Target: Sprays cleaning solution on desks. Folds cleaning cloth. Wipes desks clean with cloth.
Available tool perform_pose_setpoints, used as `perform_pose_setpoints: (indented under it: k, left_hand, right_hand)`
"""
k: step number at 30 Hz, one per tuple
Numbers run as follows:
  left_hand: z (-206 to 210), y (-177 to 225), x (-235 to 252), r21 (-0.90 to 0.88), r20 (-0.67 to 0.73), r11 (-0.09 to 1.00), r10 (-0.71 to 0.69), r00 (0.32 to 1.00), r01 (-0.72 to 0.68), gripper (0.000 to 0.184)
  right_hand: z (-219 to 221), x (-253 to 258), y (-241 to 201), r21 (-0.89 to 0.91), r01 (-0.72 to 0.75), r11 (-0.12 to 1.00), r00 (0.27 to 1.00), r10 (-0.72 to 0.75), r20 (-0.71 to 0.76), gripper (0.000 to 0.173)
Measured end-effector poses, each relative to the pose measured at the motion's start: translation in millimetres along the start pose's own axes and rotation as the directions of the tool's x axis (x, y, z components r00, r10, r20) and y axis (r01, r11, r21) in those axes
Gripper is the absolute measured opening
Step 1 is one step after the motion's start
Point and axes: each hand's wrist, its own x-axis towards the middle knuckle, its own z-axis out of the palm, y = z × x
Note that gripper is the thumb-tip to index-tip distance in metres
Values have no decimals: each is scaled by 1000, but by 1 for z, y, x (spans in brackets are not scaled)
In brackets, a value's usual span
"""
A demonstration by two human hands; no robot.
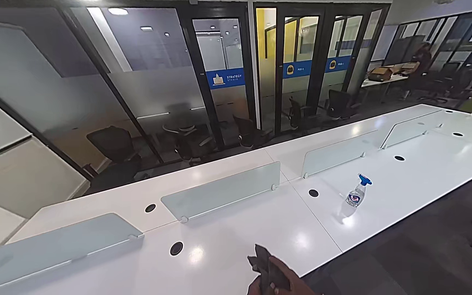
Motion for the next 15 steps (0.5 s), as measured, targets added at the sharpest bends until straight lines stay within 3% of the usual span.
perform_pose_setpoints:
  k: [2, 5, 10, 12, 15]
  left_hand:
    - [1, 28, 11, 55, -15, 997, 51, 999, -51, 29]
    - [-4, 58, 32, 84, -13, 955, 287, 958, -285, 30]
    - [-14, 109, 29, 44, -23, 906, 421, 907, -420, 20]
    - [-20, 110, 32, 3, -59, 914, 405, 912, -406, 20]
    - [-31, 89, 42, -58, -119, 942, 323, 939, -331, 22]
  right_hand:
    - [-13, 14, -16, 91, 80, 993, 993, -72, -94, 80]
    - [-35, 39, -46, 253, 241, 937, 958, -188, -218, 89]
    - [-56, 67, -84, 275, 446, 852, 887, -382, -259, 92]
    - [-56, 68, -81, 245, 373, 895, 907, -296, -299, 97]
    - [-42, 59, -56, 184, 43, 982, 958, 12, -285, 97]
